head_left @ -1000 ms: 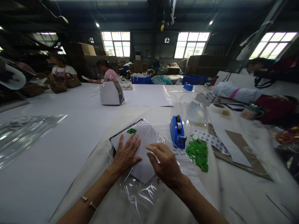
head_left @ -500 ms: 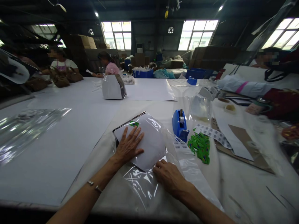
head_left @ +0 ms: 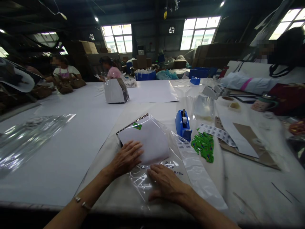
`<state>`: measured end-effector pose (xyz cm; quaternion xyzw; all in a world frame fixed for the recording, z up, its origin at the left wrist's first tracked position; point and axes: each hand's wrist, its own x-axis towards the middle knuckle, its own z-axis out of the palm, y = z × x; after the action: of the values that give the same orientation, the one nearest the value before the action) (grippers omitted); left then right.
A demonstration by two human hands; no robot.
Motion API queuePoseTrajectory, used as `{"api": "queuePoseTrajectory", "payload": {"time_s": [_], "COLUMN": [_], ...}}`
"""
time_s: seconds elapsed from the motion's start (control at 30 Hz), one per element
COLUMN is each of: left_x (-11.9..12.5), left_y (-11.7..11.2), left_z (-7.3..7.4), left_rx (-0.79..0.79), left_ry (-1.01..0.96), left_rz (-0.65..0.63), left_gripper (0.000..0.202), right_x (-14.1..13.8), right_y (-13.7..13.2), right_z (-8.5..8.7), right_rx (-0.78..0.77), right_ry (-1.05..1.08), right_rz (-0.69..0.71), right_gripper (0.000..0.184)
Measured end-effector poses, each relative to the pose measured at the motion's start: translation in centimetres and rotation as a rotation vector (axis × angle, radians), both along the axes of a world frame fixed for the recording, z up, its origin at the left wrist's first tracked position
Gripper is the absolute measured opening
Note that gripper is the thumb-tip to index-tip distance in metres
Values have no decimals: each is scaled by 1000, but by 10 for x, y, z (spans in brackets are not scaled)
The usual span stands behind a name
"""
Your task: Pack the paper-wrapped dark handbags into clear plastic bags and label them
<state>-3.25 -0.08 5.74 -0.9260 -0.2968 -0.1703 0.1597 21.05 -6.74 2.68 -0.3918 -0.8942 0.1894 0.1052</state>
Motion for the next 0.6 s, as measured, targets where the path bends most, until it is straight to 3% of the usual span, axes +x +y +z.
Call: {"api": "queuePoseTrajectory", "payload": {"time_s": [0.13, 0.27, 0.4, 0.47, 0.6], "left_x": [-36, -51, -43, -39, -40], "left_y": [-39, -49, -42, -38, -28], "left_z": [-7, -23, -29, -28, -25], "left_rx": [-151, -44, 101, 18, -304], "left_ry": [87, 79, -52, -110, -225], "left_rz": [-93, -86, -122, -109, 7], "left_gripper": [29, 30, 20, 17, 19], "right_x": [10, 14, 13, 13, 14], "right_y": [-5, -10, -20, -26, -26], "right_z": [-8, -23, -34, -39, -48], "right_rx": [-14, -39, -26, 40, 236], "right_ry": [44, 10, 53, 127, 306], "right_rz": [68, 99, 42, -5, -35], "right_gripper": [100, 114, 101, 85, 32]}}
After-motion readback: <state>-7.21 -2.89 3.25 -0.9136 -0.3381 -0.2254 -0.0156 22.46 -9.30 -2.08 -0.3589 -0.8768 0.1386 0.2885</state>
